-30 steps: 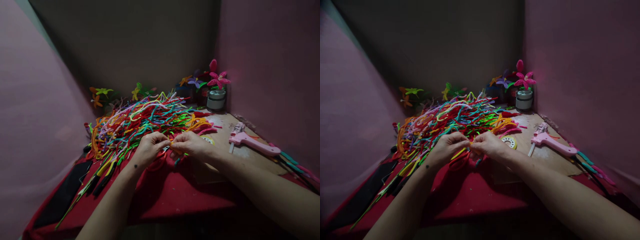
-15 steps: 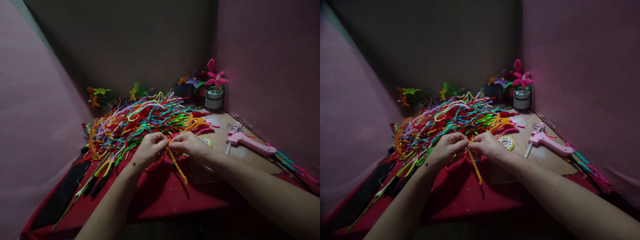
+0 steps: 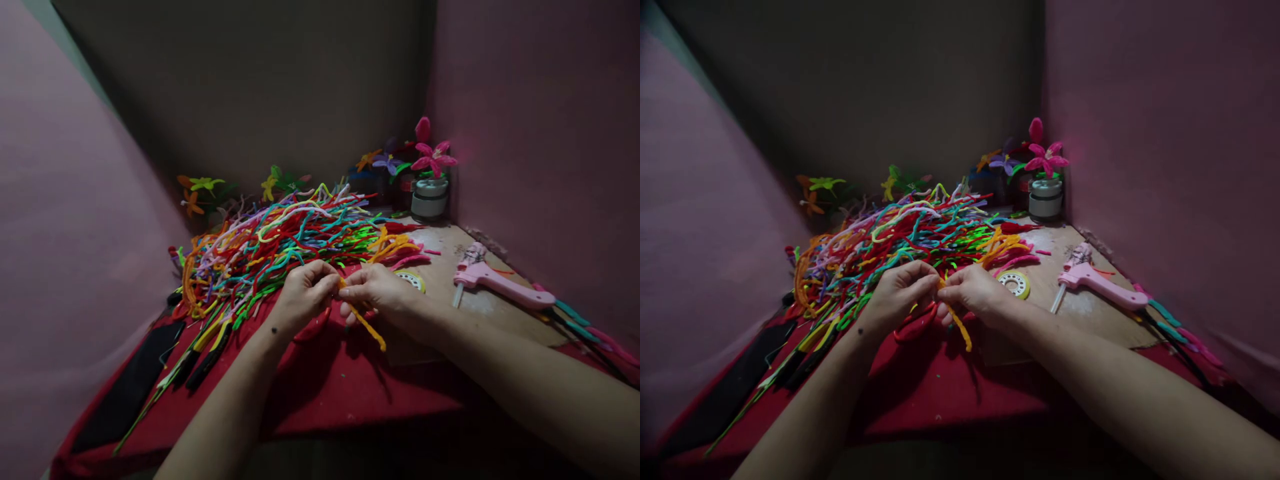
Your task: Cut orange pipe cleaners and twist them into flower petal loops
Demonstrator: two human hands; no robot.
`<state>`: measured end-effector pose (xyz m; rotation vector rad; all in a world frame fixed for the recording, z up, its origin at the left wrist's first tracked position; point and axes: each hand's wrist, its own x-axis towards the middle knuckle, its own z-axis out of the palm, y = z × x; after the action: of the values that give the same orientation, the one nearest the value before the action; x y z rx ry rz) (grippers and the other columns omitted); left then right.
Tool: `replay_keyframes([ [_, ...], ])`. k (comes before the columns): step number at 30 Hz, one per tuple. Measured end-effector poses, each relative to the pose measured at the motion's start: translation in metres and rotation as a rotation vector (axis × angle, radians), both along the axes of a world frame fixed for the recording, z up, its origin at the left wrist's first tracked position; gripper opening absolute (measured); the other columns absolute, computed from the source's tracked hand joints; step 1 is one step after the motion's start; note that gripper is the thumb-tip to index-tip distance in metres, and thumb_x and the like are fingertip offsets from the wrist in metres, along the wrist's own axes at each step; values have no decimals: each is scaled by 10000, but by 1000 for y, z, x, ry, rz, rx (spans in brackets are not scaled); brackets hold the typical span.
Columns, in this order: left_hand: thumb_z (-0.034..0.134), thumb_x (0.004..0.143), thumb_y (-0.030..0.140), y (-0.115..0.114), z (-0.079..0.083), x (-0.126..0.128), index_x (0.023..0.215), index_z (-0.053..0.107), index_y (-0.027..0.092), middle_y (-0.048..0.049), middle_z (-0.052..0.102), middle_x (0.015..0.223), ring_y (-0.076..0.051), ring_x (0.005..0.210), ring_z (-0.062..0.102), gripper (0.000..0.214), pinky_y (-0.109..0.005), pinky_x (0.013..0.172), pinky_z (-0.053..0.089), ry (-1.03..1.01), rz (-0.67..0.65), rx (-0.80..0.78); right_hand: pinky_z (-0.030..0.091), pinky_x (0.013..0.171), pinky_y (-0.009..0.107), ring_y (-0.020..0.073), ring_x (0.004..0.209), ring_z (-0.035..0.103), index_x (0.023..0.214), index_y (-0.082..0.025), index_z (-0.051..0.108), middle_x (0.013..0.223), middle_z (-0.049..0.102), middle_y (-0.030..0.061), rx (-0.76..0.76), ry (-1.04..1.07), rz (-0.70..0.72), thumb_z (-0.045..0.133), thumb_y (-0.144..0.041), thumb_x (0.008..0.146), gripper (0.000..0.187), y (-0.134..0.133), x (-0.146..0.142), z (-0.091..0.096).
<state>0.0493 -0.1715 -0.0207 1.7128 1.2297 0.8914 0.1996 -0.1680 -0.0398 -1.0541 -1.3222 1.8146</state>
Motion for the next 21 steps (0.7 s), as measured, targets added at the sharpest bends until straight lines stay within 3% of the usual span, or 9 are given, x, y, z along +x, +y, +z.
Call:
replay_keyframes([
  [4, 536, 724, 306, 3, 0, -2, 709, 527, 141, 49, 485, 502, -50, 386, 385, 167, -173, 385, 296, -17, -12, -67, 394, 407, 182, 94, 394, 549, 601, -88, 584, 501, 599, 30, -29, 112, 28, 527, -104, 725, 137, 1, 1, -4],
  [11, 516, 727, 241, 3, -9, 3, 637, 558, 143, 24, 523, 570, -69, 523, 442, 140, -181, 503, 339, 294, 133, 369, 410, 385, 190, 96, 365, 528, 606, -98, 562, 473, 581, 22, -57, 61, -21, 537, -113, 732, 129, 1, -3, -6],
  [13, 517, 729, 260, 3, -8, 5, 663, 563, 142, 25, 527, 563, -67, 498, 439, 142, -184, 490, 343, 217, 139, 317, 415, 379, 193, 99, 358, 528, 598, -103, 553, 459, 577, 18, -54, 62, -48, 536, -110, 729, 132, 2, -3, -6],
  [17, 543, 712, 318, 5, -6, 6, 711, 557, 138, 48, 496, 503, -52, 388, 375, 181, -179, 393, 298, 10, 25, -15, 417, 367, 194, 107, 362, 538, 568, -110, 538, 459, 584, 22, -37, 79, -30, 552, -132, 719, 153, 2, -3, -10],
  [21, 575, 683, 278, 7, -12, 6, 630, 569, 136, 39, 515, 503, -65, 452, 445, 151, -170, 434, 339, 59, 111, 117, 462, 413, 219, 116, 388, 560, 586, -117, 542, 492, 607, 28, -29, 82, -8, 551, -160, 723, 144, 2, -4, -15],
])
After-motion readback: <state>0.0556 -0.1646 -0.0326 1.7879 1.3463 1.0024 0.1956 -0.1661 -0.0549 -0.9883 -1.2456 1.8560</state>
